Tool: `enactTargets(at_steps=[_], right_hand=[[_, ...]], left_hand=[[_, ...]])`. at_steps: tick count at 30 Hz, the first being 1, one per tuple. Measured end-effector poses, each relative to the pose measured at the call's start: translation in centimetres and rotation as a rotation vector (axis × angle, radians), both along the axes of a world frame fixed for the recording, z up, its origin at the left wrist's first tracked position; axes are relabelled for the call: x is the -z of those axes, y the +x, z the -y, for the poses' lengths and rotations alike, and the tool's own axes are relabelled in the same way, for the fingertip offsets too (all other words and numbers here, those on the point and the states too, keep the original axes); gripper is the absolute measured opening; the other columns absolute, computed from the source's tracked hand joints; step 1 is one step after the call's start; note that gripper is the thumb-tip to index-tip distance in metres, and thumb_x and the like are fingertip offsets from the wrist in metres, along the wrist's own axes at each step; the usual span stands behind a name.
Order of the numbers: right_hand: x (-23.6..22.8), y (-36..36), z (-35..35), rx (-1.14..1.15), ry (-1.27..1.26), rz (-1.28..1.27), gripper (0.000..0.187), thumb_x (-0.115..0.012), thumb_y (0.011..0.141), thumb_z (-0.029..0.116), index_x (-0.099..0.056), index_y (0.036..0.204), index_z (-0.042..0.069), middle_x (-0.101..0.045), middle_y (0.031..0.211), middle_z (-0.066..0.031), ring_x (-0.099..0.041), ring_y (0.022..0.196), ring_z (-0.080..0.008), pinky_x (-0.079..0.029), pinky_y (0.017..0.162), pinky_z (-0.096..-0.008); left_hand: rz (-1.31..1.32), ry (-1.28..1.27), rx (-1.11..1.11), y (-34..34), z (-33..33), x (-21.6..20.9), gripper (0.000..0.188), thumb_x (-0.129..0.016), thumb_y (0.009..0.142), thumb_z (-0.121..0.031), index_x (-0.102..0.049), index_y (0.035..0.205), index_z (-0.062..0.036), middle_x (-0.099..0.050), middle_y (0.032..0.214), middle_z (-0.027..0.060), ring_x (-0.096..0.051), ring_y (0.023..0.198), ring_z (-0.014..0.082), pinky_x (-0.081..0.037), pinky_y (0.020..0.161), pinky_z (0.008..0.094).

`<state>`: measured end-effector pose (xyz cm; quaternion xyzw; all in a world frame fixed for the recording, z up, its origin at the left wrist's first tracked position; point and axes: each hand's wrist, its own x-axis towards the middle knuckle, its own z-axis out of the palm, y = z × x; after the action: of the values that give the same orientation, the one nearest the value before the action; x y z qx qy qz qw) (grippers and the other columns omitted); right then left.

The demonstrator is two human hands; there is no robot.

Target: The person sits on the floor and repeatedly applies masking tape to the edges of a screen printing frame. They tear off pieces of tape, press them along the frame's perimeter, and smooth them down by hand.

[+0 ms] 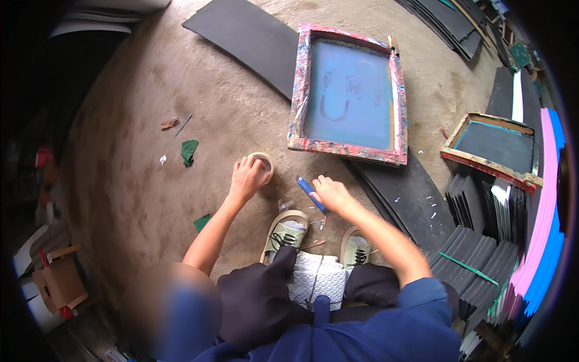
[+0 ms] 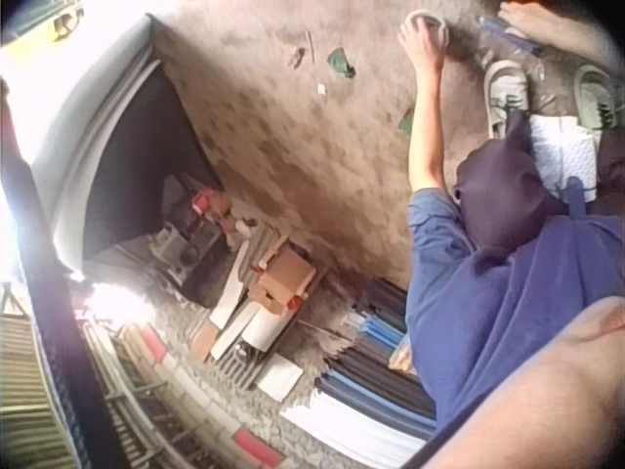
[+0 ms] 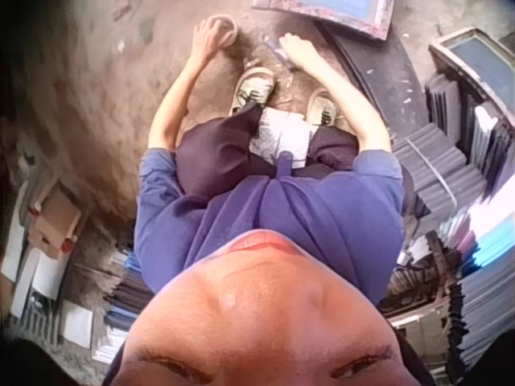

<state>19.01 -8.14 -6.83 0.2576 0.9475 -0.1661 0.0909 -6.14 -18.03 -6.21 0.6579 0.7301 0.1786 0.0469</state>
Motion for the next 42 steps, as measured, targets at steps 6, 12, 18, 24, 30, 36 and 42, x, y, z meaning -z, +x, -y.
enactTargets(at_steps=[6, 12, 18, 24, 30, 36, 42], right_hand=[[-9.7, 7.6, -11.9, 0.069, -0.031, -0.082, 0.025, -0.050, 0.086, 0.025, -0.058, 0.094, 0.002, -0.060, 0.096, -0.0149, -0.057, 0.094, -0.0306, -0.046, 0.083, -0.0409], [-10.4, 15.7, -18.6, 0.347, 0.008, -0.077, 0.019, -0.049, 0.085, 0.012, -0.062, 0.093, 0.001, -0.058, 0.096, -0.0164, -0.054, 0.097, -0.0326, -0.043, 0.086, -0.0408], [-7.0, 16.9, -18.1, 0.380, -0.099, -0.188, 0.018, -0.056, 0.083, 0.012, -0.062, 0.096, 0.003, -0.053, 0.103, -0.0129, -0.049, 0.102, -0.0296, -0.041, 0.092, -0.0376], [-5.9, 15.5, -17.8, 0.320, -0.243, -0.146, 0.019, -0.065, 0.077, 0.014, -0.064, 0.095, 0.005, -0.048, 0.104, -0.0086, -0.045, 0.105, -0.0264, -0.041, 0.093, -0.0360], [-6.3, 15.7, -17.3, 0.364, -0.256, -0.134, 0.016, -0.070, 0.073, 0.014, -0.065, 0.087, 0.008, -0.045, 0.104, -0.0080, -0.043, 0.105, -0.0277, -0.041, 0.092, -0.0385], [-6.0, 15.5, -16.8, 0.376, -0.212, -0.174, 0.016, -0.070, 0.071, 0.014, -0.063, 0.083, 0.006, -0.050, 0.102, -0.0087, -0.045, 0.101, -0.0282, -0.041, 0.089, -0.0380], [-7.4, 16.1, -15.9, 0.412, -0.231, -0.263, 0.015, -0.067, 0.074, 0.014, -0.060, 0.084, 0.005, -0.057, 0.092, -0.0096, -0.051, 0.090, -0.0283, -0.042, 0.084, -0.0383]], left_hand=[[0.721, -0.078, -0.275, -1.8, -8.3, 0.4, 0.037, -0.057, 0.087, -0.027, -0.049, 0.118, -0.0074, -0.057, 0.105, 0.0132, -0.057, 0.090, 0.0240, -0.046, 0.078, 0.0367], [1.275, -0.310, -0.348, 0.6, -12.6, 2.0, 0.056, -0.049, 0.094, -0.021, -0.023, 0.142, -0.0113, -0.058, 0.109, 0.0107, -0.055, 0.095, 0.0144, -0.046, 0.081, 0.0299], [1.377, -0.235, -0.271, 1.7, -11.5, 0.8, 0.055, -0.048, 0.094, -0.016, -0.023, 0.143, -0.0118, -0.057, 0.102, 0.0064, -0.054, 0.092, 0.0109, -0.042, 0.085, 0.0255], [1.195, -0.301, -0.356, 2.2, -7.8, 0.7, 0.056, -0.049, 0.094, -0.020, -0.023, 0.143, -0.0130, -0.047, 0.118, 0.0121, -0.049, 0.103, 0.0158, -0.039, 0.090, 0.0282], [0.221, 0.045, -0.059, 4.2, -9.4, -4.1, 0.049, -0.063, 0.078, -0.012, -0.048, 0.124, -0.0170, -0.043, 0.118, 0.0107, -0.033, 0.116, 0.0312, -0.031, 0.098, 0.0439], [0.040, -0.073, 0.274, 2.9, -11.2, -5.5, 0.019, -0.072, 0.069, -0.020, -0.066, 0.086, -0.0148, -0.050, 0.110, 0.0018, -0.040, 0.109, 0.0272, -0.036, 0.094, 0.0430], [0.183, -0.101, 0.321, 2.2, -11.6, -4.9, 0.020, -0.075, 0.064, -0.019, -0.066, 0.081, -0.0136, -0.056, 0.099, 0.0004, -0.046, 0.101, 0.0247, -0.039, 0.089, 0.0388]])
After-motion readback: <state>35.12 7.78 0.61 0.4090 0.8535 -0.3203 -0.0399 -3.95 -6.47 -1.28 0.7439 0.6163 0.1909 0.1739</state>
